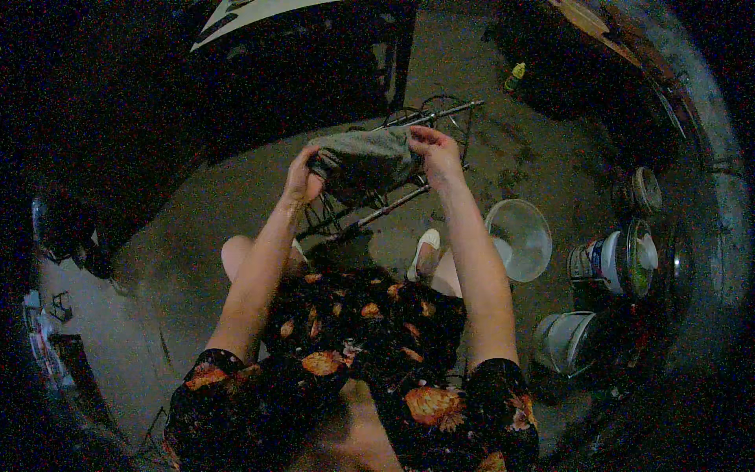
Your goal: The person cleans a small metal frame by hand using a cloth, first wiping the exterior bars and then rinsing and wringing the cloth in a bucket of water before continuing to wipe the frame's surfaces.
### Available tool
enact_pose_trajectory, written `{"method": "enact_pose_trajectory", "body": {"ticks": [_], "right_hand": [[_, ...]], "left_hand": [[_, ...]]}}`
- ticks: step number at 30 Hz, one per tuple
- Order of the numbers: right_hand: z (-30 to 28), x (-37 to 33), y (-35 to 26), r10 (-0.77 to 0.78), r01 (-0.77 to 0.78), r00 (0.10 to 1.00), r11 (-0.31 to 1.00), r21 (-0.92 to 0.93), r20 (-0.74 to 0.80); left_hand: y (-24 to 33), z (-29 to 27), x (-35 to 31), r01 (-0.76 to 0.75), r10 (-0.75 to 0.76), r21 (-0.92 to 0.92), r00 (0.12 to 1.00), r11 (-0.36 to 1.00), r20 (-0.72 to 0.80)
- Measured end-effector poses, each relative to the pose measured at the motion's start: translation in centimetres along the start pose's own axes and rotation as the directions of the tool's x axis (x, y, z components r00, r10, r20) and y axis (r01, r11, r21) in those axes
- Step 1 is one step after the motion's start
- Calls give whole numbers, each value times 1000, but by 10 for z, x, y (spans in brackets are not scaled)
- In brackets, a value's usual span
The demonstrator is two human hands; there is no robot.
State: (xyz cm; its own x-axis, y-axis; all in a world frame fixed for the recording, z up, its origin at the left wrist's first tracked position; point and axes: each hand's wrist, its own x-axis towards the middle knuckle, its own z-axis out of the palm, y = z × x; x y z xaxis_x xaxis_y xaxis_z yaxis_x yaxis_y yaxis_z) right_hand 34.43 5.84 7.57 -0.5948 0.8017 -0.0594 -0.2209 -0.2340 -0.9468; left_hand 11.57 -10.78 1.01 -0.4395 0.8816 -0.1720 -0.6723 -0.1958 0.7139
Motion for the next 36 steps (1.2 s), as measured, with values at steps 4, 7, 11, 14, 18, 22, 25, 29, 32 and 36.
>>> {"method": "enact_pose_trajectory", "body": {"ticks": [4,7,11,14,18,22,25,29,32,36], "right_hand": [[8,2,-18,-99,95,995,981,-167,-14],[-2,10,-26,-63,80,996,932,-353,61],[3,13,-29,-260,380,916,326,-866,305],[-12,22,-34,-276,477,793,-274,-835,543],[-9,19,-78,70,280,924,543,-792,375],[-29,16,-41,58,-133,952,963,235,300],[21,-11,4,23,-94,990,841,533,139],[112,-23,39,-5,-94,991,666,740,130],[121,-38,36,29,-100,994,672,734,109],[125,-48,22,45,-110,993,695,711,111]], "left_hand": [[38,-21,-19,-62,73,181,996,982,-55],[64,-5,-39,-33,48,221,997,975,-61],[82,-5,-45,-123,292,731,950,671,-108],[94,-5,-23,-283,280,854,945,437,170],[122,21,-27,-421,308,756,903,502,299],[137,62,5,-252,270,600,961,760,62],[126,109,45,36,251,959,962,282,-110],[24,102,54,17,429,686,792,-727,435],[-10,113,41,10,514,796,769,-605,381],[-11,126,38,-327,602,863,620,-385,504]]}}
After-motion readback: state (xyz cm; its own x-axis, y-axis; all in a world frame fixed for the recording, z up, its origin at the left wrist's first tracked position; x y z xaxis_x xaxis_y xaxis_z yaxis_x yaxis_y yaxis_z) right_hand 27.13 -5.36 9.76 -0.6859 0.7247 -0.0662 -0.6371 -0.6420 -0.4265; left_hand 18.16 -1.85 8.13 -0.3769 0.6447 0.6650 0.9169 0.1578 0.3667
